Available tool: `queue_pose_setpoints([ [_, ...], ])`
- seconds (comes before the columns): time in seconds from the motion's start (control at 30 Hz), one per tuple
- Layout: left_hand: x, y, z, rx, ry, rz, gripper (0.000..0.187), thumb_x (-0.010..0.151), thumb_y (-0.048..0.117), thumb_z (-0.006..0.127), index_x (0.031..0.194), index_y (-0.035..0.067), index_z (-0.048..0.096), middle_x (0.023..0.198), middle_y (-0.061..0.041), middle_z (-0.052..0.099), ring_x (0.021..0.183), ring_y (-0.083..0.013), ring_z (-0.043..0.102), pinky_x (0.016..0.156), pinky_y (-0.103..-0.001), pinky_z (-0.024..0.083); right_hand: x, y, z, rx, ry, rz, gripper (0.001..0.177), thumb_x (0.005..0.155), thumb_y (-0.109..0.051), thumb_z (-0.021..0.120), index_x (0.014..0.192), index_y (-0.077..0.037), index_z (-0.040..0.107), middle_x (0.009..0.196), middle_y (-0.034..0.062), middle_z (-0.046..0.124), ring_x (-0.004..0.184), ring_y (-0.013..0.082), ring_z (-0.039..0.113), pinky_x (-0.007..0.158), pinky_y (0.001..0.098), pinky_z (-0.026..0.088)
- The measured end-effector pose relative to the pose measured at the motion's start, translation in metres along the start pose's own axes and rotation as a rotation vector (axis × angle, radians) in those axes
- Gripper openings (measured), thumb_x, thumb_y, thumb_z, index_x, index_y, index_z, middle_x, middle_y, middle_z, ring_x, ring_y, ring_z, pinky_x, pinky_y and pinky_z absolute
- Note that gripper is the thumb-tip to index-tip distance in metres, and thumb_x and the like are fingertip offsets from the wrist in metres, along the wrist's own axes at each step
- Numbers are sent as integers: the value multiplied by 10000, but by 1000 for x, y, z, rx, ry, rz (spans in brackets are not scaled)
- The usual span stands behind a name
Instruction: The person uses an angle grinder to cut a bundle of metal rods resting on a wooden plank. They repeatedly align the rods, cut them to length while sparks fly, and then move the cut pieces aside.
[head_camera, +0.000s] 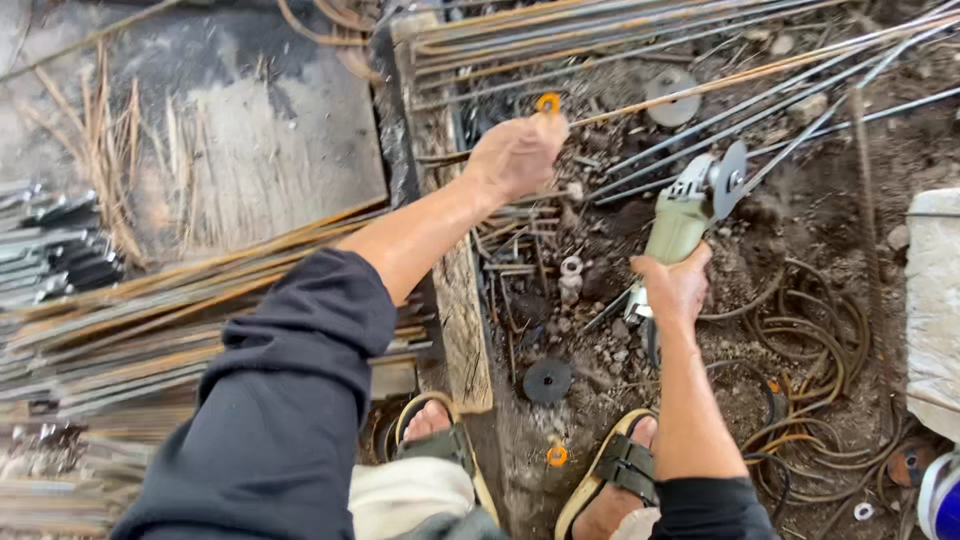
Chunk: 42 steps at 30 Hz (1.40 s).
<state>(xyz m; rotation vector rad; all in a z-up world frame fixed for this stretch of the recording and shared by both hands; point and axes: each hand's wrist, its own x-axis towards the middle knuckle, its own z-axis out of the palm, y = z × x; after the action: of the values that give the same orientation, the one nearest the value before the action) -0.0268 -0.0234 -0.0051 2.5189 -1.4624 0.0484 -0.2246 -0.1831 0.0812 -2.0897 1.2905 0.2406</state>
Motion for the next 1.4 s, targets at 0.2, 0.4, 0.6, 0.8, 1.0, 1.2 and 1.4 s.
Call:
queue_pose_setpoints([
  [0.2,-30,5,-64,-148,-114,-114,269,933,53,247,1004,53,507,758,-108,566,618,-157,621,609,-264,557,10,14,8,-11,-26,-26,771,674,-300,717,1299,-60,334,1096,279,527,1076,455,512,908,518,359],
  [0.4,-163,-25,-49,-216,-31,-173,220,918,7,293,965,62,501,771,-119,551,697,-270,645,609,-346,549,15,13,5,-39,-40,59,792,641,-370,741,1284,-130,344,1174,237,521,1160,404,484,978,478,351],
  [0.6,-262,-24,-75,334,122,-217,116,812,75,465,892,156,486,643,21,409,526,-143,540,449,-238,503,33,33,18,-89,16,31,738,651,-348,779,1234,-125,387,1146,248,551,1135,391,515,957,478,381],
  [0.8,-319,-31,-43,422,160,-235,104,828,87,497,926,121,505,696,-28,426,593,-203,536,495,-278,498,34,38,19,-65,31,-22,727,640,-340,800,1208,-131,396,1125,227,554,1127,379,518,937,458,394],
  [1.0,-287,20,-110,846,-135,-338,257,979,298,358,1047,79,473,982,-84,445,833,-196,405,756,-289,343,41,38,20,-86,65,-56,687,667,-299,837,1094,-15,380,1037,250,581,856,432,587,775,490,456],
  [1.2,-349,64,-58,283,206,-430,133,933,206,585,999,99,543,980,-57,519,795,-208,487,693,-317,393,10,13,15,63,-19,-4,691,736,-113,790,1216,-63,296,1151,196,514,1004,297,575,884,413,502],
  [1.4,-359,41,-68,383,310,-590,312,886,261,703,1073,79,532,1051,-62,447,922,-206,447,752,-300,404,12,15,21,-21,24,17,692,752,-156,811,1194,-77,284,1144,213,468,996,299,552,856,428,501],
])
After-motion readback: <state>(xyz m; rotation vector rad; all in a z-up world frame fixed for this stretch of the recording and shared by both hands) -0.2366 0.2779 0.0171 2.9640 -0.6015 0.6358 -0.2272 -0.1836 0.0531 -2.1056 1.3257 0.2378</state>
